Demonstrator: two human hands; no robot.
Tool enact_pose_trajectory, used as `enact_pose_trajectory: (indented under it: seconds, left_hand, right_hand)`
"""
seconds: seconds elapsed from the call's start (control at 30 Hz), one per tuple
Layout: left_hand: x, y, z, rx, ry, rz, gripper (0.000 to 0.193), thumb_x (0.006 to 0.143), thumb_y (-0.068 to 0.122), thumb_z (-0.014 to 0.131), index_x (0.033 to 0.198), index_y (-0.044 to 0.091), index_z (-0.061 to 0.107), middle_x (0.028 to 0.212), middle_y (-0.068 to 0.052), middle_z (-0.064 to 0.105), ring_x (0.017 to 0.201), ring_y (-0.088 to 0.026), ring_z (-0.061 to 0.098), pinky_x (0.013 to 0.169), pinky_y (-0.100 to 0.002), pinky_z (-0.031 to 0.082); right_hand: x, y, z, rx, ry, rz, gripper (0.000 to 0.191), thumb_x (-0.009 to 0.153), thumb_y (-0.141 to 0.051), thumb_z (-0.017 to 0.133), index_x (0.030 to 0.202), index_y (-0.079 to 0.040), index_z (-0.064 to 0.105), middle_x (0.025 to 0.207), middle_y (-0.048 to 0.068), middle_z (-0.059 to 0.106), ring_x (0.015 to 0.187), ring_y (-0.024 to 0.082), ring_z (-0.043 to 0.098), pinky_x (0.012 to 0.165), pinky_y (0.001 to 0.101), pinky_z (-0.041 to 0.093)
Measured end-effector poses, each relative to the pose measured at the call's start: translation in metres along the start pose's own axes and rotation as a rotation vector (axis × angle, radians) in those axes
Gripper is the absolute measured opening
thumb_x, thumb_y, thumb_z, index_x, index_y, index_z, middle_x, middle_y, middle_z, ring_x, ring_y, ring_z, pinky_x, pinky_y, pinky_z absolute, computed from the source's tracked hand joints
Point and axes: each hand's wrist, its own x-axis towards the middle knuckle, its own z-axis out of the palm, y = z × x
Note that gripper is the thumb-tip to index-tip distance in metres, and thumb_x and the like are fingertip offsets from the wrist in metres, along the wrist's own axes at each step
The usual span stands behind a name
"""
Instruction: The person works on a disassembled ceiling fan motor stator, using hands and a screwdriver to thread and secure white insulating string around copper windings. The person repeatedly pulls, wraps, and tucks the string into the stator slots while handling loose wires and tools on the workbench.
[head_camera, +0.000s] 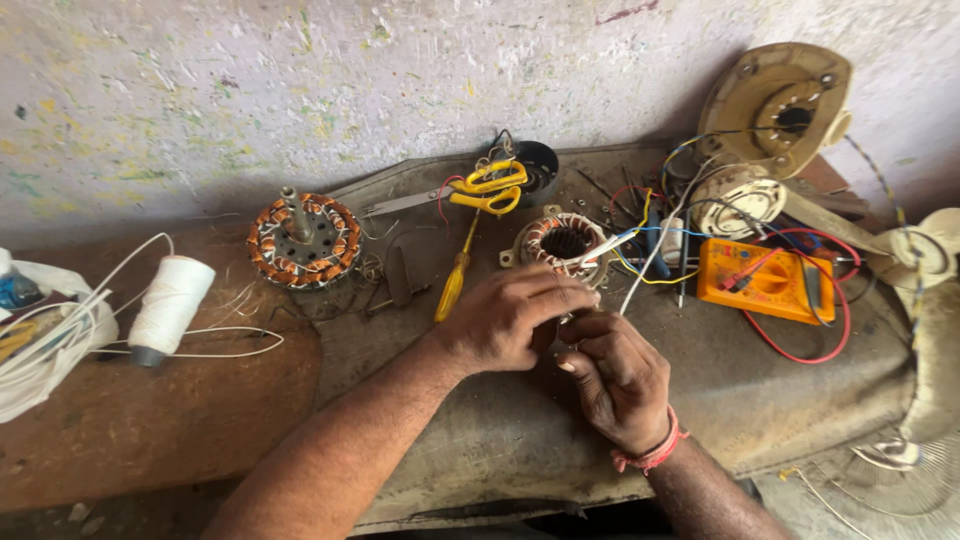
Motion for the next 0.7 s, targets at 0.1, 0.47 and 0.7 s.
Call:
enact_pose_trajectory:
  seconds: [0.1,0.47,0.7]
  left_hand:
    - [-0.002,0.002,0.008,-0.045,-0.039,0.004,0.049,0.068,0.005,0.080,0.115,0.004,0.067,0.107,-0.011,0.072,0.100,-0.029,0.070,0.087,-0.041,0.058]
    - [-0.003,0.003,0.031,-0.214,-0.174,-0.084,0.011,0.094,0.010,0.071,0.102,0.003,0.070,0.086,-0.009,0.074,0.081,-0.025,0.073,0.074,-0.038,0.059]
    - [0.000,-0.007,0.027,-0.356,-0.191,-0.251,0.013,0.098,0.008,0.062,0.106,0.002,0.070,0.086,-0.010,0.076,0.077,-0.018,0.075,0.070,-0.035,0.061]
  right_hand:
    - [0.001,0.000,-0.008,-0.128,0.022,-0.097,0.019,0.089,-0.012,0.078,0.093,-0.002,0.062,0.102,0.015,0.069,0.092,0.027,0.070,0.077,0.0362,0.057]
    - [0.026,0.161,-0.207,-0.882,0.139,0.001,0.022,0.080,-0.008,0.075,0.100,-0.010,0.066,0.105,0.012,0.068,0.096,0.030,0.065,0.083,0.0423,0.049]
    - [0.090,0.192,-0.235,-0.907,0.104,0.443,0.027,0.086,-0.020,0.068,0.109,-0.007,0.064,0.112,0.013,0.068,0.099,0.028,0.065,0.085,0.0411,0.050]
